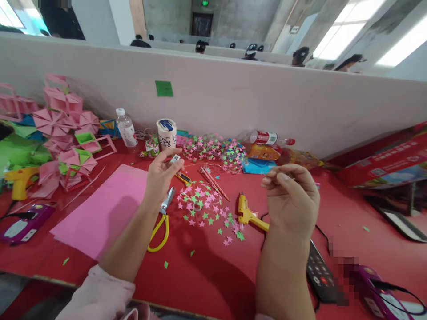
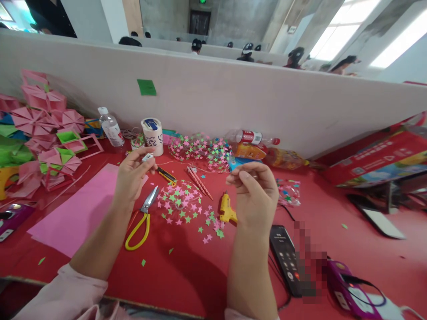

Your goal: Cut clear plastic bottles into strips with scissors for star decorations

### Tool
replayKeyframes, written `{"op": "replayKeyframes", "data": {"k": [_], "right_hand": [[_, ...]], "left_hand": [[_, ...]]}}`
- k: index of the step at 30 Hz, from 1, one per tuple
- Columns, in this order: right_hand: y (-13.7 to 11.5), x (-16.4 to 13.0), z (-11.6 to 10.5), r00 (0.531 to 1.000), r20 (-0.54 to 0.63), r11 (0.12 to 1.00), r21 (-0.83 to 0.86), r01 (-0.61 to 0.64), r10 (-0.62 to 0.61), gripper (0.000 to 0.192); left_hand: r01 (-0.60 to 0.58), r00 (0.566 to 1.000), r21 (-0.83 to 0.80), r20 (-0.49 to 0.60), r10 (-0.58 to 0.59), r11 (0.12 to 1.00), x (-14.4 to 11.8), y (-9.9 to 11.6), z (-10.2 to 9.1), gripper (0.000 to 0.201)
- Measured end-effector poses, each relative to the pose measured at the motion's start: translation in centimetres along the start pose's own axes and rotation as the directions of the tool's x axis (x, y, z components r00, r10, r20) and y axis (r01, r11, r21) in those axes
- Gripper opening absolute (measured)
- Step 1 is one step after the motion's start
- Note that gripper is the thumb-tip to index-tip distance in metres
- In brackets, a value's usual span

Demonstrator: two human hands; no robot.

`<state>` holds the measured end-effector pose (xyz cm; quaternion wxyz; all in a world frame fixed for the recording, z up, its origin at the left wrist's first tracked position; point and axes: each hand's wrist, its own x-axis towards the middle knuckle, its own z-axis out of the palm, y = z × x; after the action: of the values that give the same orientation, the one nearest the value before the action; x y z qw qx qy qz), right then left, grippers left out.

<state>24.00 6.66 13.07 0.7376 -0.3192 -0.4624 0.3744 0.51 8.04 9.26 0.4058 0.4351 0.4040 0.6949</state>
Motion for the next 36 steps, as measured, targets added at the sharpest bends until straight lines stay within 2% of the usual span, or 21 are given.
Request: {"op": "replayKeyframes", "data": {"k": [2, 5, 12, 15, 19, 22, 25, 26, 28, 30, 31, 33, 34, 36], "right_hand": [[-0.1, 0.2, -0.4, 0.999, -0.035, 0.999, 0.018, 0.036, -0.035, 0.012], [0.1, 1.0, -1.5, 0.99, -0.123, 0.997, 0.047, 0.068, -0.062, 0.015], [0.8, 2.6, -3.2, 0.931, -0.359, 0.985, 0.12, 0.12, -0.07, 0.016], [0.7, 2.8, -3.7, 0.912, -0.4, 0.98, 0.129, 0.153, -0.09, 0.018], [0.7, 2.9, -4.9, 0.898, -0.417, 0.97, 0.124, 0.207, -0.139, 0.016], [0.8, 2.9, -5.2, 0.902, -0.427, 0.982, 0.131, 0.137, -0.069, 0.019], [0.9, 3.1, -4.4, 0.873, -0.487, 0.983, 0.168, 0.074, 0.017, 0.017], [0.9, 3.0, -4.0, 0.879, -0.477, 0.981, 0.184, 0.064, 0.032, 0.013], [0.8, 2.8, -3.0, 0.928, -0.369, 0.975, 0.221, 0.034, 0.051, 0.006], [0.6, 2.2, -2.1, 0.982, -0.175, 0.971, 0.236, -0.033, 0.075, 0.005], [0.5, 1.7, -1.7, 0.993, -0.066, 0.972, 0.22, -0.078, 0.095, 0.005], [0.4, 0.5, -0.7, 0.979, 0.126, 0.976, 0.133, -0.175, 0.159, 0.002], [0.4, -0.2, -0.1, 0.964, 0.187, 0.975, 0.081, -0.207, 0.189, 0.001], [0.6, -1.6, 1.2, 0.949, 0.244, 0.98, -0.044, -0.194, 0.199, 0.006]], "left_hand": [[0.045, 0.996, 0.021, 0.077, -0.046, 0.999, 0.0, 0.3, -0.3, 0.029], [0.155, 0.978, -0.053, 0.151, -0.145, 0.987, 0.1, 0.8, -0.7, 0.03], [0.275, 0.958, -0.275, 0.164, -0.237, 0.921, 0.7, 1.3, -1.4, 0.013], [0.267, 0.961, -0.272, 0.148, -0.234, 0.925, 1.0, 1.3, -1.7, 0.019], [0.164, 0.985, -0.161, 0.079, -0.152, 0.973, 1.5, 1.0, -2.2, 0.016], [0.156, 0.987, -0.121, 0.05, -0.151, 0.98, 1.7, 0.6, -2.4, 0.02], [0.221, 0.974, -0.163, 0.088, -0.209, 0.962, 1.7, 0.4, -2.1, 0.024], [0.253, 0.966, -0.185, 0.107, -0.237, 0.949, 1.6, 0.4, -2.0, 0.023], [0.308, 0.949, -0.237, 0.15, -0.279, 0.922, 1.2, 0.6, -1.5, 0.019], [0.339, 0.936, -0.28, 0.201, -0.29, 0.898, 0.6, 0.8, -1.0, 0.014], [0.348, 0.93, -0.296, 0.226, -0.288, 0.89, 0.3, 1.0, -0.7, 0.012], [0.371, 0.916, -0.3, 0.274, -0.293, 0.879, -0.3, 1.3, -0.2, 0.014], [0.384, 0.907, -0.286, 0.295, -0.3, 0.878, -0.7, 1.4, 0.1, 0.015], [0.397, 0.889, -0.24, 0.341, -0.306, 0.886, -1.3, 1.6, 0.6, 0.015]]}}
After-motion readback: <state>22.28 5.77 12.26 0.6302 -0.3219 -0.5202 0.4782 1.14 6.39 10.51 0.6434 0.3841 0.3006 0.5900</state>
